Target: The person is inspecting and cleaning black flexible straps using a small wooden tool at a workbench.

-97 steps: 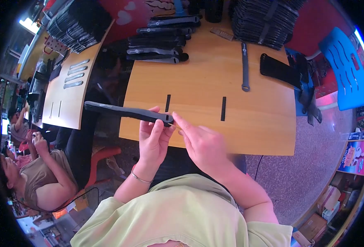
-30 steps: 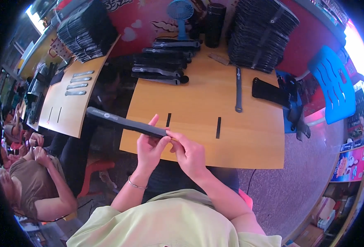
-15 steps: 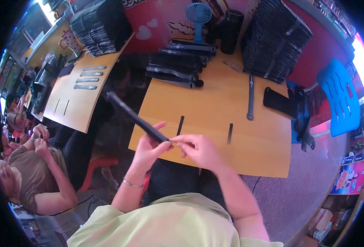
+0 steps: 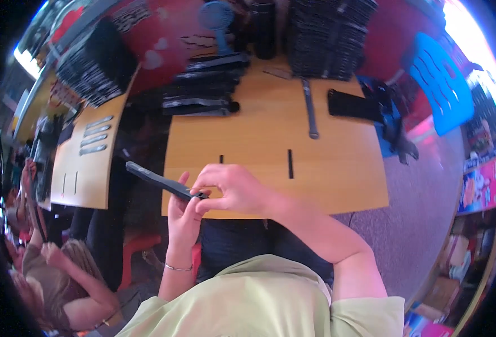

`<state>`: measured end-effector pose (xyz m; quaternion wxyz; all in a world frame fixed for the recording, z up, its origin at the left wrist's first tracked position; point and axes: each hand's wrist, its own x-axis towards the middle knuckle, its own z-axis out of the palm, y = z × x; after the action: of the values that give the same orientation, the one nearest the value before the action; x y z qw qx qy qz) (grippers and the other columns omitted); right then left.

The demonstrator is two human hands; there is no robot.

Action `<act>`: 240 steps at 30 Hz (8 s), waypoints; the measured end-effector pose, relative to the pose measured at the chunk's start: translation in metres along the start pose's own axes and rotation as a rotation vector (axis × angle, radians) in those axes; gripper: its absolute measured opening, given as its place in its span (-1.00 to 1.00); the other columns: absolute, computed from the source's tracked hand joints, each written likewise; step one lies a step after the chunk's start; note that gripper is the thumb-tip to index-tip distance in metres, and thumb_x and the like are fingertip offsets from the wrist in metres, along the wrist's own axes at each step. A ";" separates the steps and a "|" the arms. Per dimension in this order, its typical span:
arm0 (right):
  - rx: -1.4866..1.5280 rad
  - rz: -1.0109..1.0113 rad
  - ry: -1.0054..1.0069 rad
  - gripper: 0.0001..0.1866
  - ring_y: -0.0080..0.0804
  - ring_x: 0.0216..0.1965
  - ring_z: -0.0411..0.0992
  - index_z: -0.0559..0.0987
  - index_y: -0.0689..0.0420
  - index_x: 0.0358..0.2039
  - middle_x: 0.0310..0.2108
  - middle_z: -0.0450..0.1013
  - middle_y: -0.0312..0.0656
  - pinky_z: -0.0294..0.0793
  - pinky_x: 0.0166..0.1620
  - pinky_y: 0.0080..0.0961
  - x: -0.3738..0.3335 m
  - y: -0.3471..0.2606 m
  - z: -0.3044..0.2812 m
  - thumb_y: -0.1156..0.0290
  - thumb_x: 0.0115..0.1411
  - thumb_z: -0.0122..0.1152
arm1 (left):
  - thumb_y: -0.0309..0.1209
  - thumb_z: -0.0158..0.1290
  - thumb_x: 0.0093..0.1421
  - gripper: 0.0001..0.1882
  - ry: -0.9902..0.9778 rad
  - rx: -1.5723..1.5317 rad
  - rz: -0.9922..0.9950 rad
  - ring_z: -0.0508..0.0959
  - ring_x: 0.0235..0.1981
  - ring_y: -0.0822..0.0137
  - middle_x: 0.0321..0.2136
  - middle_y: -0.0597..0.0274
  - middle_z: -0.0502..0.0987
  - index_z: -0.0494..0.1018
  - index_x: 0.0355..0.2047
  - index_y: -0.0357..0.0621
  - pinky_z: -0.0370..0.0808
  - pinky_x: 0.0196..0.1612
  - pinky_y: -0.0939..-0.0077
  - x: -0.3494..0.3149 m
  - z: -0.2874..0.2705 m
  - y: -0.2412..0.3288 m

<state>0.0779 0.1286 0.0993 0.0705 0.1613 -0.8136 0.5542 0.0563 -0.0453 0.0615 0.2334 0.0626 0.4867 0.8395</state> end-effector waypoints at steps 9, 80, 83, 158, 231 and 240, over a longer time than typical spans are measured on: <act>0.505 0.243 0.210 -0.85 -0.61 -0.47 0.42 0.60 0.23 -0.33 -0.31 0.51 -0.24 0.40 -0.41 -0.68 -0.048 0.010 -0.003 0.52 0.04 0.31 | -0.51 -0.04 0.25 -0.35 -0.146 0.072 -0.080 0.55 -0.24 0.35 -0.20 0.05 0.50 -0.09 0.27 -0.27 0.51 -0.22 0.59 0.002 0.033 -0.011; -0.646 -0.176 0.960 -0.80 -0.40 -0.34 0.56 0.61 0.14 -0.25 -0.34 0.57 -0.15 0.52 -0.32 -0.58 -0.001 0.029 -0.173 0.60 0.07 0.19 | -0.16 -0.19 0.32 -0.58 -0.458 -0.206 -0.535 0.12 -0.74 0.58 -0.67 0.37 0.17 0.26 -0.06 -0.31 0.09 -0.70 0.71 -0.029 -0.044 0.006; -0.900 -0.358 0.806 -0.73 -0.36 -0.31 0.55 0.62 0.05 -0.25 -0.27 0.56 -0.22 0.53 -0.30 -0.57 -0.004 0.032 -0.175 0.61 -0.01 0.24 | -0.15 -0.20 0.32 -0.57 -0.449 -0.215 -0.516 0.12 -0.75 0.58 -0.67 0.36 0.17 0.26 -0.06 -0.32 0.08 -0.70 0.70 -0.027 -0.040 0.006; -0.722 0.372 0.749 -0.78 -0.12 -0.28 0.48 0.58 0.09 -0.19 -0.28 0.49 -0.14 0.47 -0.24 -0.36 -0.099 0.091 -0.118 0.35 0.20 0.06 | -0.10 -0.35 0.35 -0.52 -0.458 -0.409 -0.524 0.14 -0.73 0.49 -0.65 0.29 0.21 0.24 0.01 -0.25 0.16 -0.65 0.61 -0.032 -0.032 -0.026; -0.673 0.098 1.223 -0.68 -0.59 -0.41 0.42 0.60 0.12 -0.29 -0.34 0.52 -0.23 0.41 -0.31 -0.63 -0.008 0.047 -0.298 0.18 0.30 -0.04 | -0.32 -0.17 0.31 -0.48 -0.512 -0.296 -0.383 0.47 -0.23 0.14 -0.07 -0.13 0.41 0.03 0.22 -0.22 0.50 -0.28 0.30 -0.017 -0.038 -0.031; 0.114 -0.567 0.709 -0.74 -0.67 -0.66 0.08 0.46 0.16 -0.32 -0.59 0.16 -0.40 0.13 -0.59 -0.70 -0.047 -0.089 -0.206 0.27 0.34 -0.12 | -0.30 -0.13 0.29 -0.45 -0.521 -0.296 -0.341 0.49 -0.24 0.08 -0.02 -0.17 0.39 0.02 0.23 -0.18 0.50 -0.34 0.27 -0.019 -0.020 -0.039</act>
<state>0.1388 0.2977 0.2416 0.4847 0.1817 -0.6310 0.5778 0.0798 -0.0531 0.0205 0.4933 0.1579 0.2873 0.8057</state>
